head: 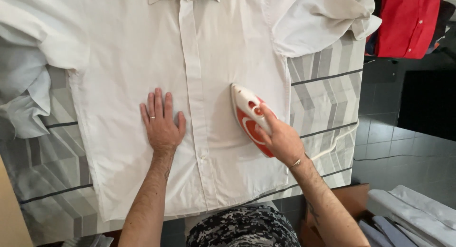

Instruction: A person takes a white shirt from a clothing rack, lays it out on a bed, and irons it thoroughly with a steam iron.

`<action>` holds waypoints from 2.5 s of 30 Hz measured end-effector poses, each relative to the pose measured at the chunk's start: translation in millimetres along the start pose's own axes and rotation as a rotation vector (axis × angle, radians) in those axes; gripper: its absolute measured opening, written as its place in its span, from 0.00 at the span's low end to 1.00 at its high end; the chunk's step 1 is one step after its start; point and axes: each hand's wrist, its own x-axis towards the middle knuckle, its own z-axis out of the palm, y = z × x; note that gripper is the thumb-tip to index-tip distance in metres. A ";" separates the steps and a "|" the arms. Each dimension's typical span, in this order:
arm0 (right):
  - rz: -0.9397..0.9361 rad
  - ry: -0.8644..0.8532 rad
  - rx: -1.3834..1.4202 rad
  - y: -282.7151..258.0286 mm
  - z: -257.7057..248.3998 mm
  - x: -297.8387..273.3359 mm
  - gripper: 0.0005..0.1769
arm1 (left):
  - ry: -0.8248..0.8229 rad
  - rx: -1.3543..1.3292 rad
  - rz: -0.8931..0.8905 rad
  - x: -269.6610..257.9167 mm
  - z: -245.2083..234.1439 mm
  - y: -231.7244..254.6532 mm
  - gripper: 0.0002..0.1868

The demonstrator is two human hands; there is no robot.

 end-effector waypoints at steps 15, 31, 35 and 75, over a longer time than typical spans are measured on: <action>-0.480 -0.401 -0.336 36.1 55.6 -90.9 0.37 | -0.129 -0.039 -0.029 13.7 -22.4 9.4 0.31; -0.547 -0.550 -0.292 90.6 79.9 -160.2 0.33 | -0.243 -0.193 -0.088 -25.0 -22.2 52.2 0.31; -0.480 -0.517 -0.260 105.7 45.5 -175.2 0.33 | -0.299 -0.296 0.099 -96.5 -35.5 108.3 0.33; -0.025 -0.067 0.061 -4.1 80.5 -113.8 0.35 | -0.975 -0.562 0.328 -253.2 -77.1 64.5 0.14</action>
